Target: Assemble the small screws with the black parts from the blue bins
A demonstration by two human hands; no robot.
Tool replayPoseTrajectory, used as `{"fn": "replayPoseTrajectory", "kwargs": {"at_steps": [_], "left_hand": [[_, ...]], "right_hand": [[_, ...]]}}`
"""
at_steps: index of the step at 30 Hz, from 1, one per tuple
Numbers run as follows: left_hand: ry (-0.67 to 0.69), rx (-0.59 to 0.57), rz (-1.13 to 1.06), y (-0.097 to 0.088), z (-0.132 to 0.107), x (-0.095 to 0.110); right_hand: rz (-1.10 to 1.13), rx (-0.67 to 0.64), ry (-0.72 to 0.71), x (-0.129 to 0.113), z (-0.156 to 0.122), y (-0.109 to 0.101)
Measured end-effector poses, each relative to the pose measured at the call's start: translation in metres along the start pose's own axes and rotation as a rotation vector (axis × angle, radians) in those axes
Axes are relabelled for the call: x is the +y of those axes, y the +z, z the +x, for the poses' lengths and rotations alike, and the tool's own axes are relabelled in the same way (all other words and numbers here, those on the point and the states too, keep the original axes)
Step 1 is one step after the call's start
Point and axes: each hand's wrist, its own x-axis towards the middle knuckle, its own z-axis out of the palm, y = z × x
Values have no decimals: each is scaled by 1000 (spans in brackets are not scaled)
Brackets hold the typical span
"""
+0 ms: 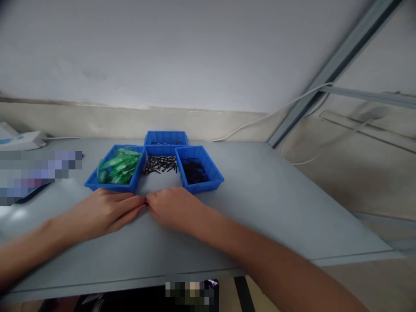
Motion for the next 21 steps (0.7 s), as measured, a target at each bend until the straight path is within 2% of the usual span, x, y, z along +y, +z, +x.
{"fn": "replayPoseTrajectory", "kwargs": {"at_steps": [17,21], "left_hand": [[-16,28,-15,5,0,-2],[-62,-21,-20,3,1,-1]], "right_hand": [[-32,11,-1,0,-1,0],[-53,11,6,1,-1,-2]]}}
